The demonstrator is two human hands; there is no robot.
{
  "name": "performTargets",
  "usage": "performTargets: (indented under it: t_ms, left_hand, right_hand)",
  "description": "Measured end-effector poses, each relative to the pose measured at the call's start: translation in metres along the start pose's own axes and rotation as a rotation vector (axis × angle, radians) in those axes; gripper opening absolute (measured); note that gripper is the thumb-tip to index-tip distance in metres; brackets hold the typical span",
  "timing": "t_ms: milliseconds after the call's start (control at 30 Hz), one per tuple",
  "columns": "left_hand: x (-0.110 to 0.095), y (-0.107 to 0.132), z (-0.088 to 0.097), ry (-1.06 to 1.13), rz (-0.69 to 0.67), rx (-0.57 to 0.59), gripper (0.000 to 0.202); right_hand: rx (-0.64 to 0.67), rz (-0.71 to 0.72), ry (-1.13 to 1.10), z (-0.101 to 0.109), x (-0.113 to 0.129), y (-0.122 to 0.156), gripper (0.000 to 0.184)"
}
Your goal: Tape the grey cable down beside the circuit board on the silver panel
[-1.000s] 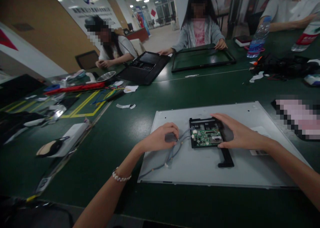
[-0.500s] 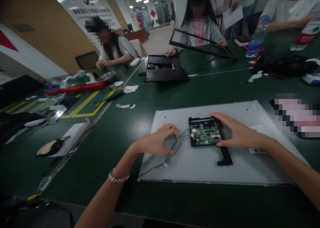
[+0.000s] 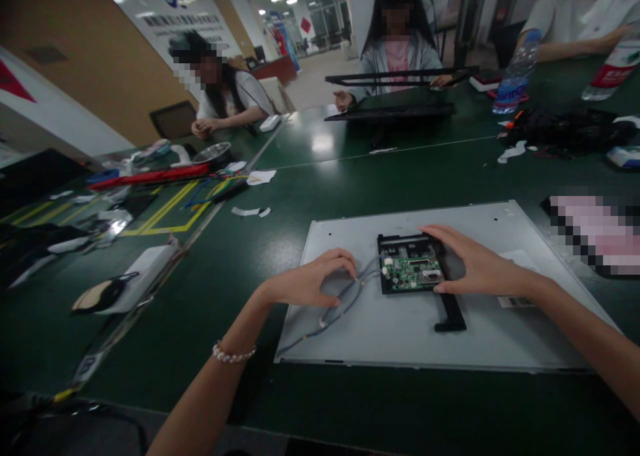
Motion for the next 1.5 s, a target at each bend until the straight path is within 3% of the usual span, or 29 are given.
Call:
performTargets:
  t_ms: [200, 367, 567, 633, 733, 867, 967, 1233, 1500]
  left_hand:
    - [-0.002, 0.000, -0.001, -0.012, -0.005, -0.027, 0.049]
    - [-0.007, -0.001, -0.002, -0.018, 0.008, -0.078, 0.040]
    - [-0.011, -0.010, -0.012, 0.033, 0.075, -0.273, 0.024]
    - [-0.013, -0.013, -0.017, 0.074, 0.077, -0.346, 0.028]
    - [-0.017, -0.017, -0.025, 0.117, 0.045, -0.392, 0.054]
    - [-0.021, -0.024, -0.030, 0.124, 0.001, -0.341, 0.091]
    - [-0.022, -0.032, -0.032, 0.121, -0.017, -0.270, 0.101]
    - [-0.024, -0.038, -0.033, 0.109, 0.008, -0.230, 0.099]
    - [-0.023, -0.038, -0.034, 0.068, 0.012, -0.210, 0.101]
  right_hand:
    - [0.005, 0.009, 0.007, 0.001, 0.000, 0.000, 0.095]
    - [0.003, 0.002, 0.006, 0.001, 0.001, -0.001, 0.094]
    - [0.008, -0.004, 0.002, 0.000, -0.001, 0.000, 0.095]
    - [0.010, -0.002, 0.000, 0.000, -0.002, 0.000, 0.095]
    - [0.002, 0.011, -0.006, 0.000, -0.003, 0.001, 0.096]
    - [0.005, 0.026, -0.018, 0.001, -0.005, 0.002, 0.098]
    - [0.015, 0.029, -0.026, 0.004, -0.006, 0.003, 0.099]
    - [0.032, 0.019, -0.062, 0.009, -0.007, 0.004, 0.099]
    - [-0.011, -0.063, 0.024, 0.020, -0.033, 0.015, 0.076]
Point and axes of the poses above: each hand's wrist, its own y-axis away from the middle knuckle, its own z-axis out of the back of the hand, x = y × z, the point moved 1 cm from there along -y, towards the middle knuckle, and after that the axes turned 14 degrees about z, right-handed, at the moved point
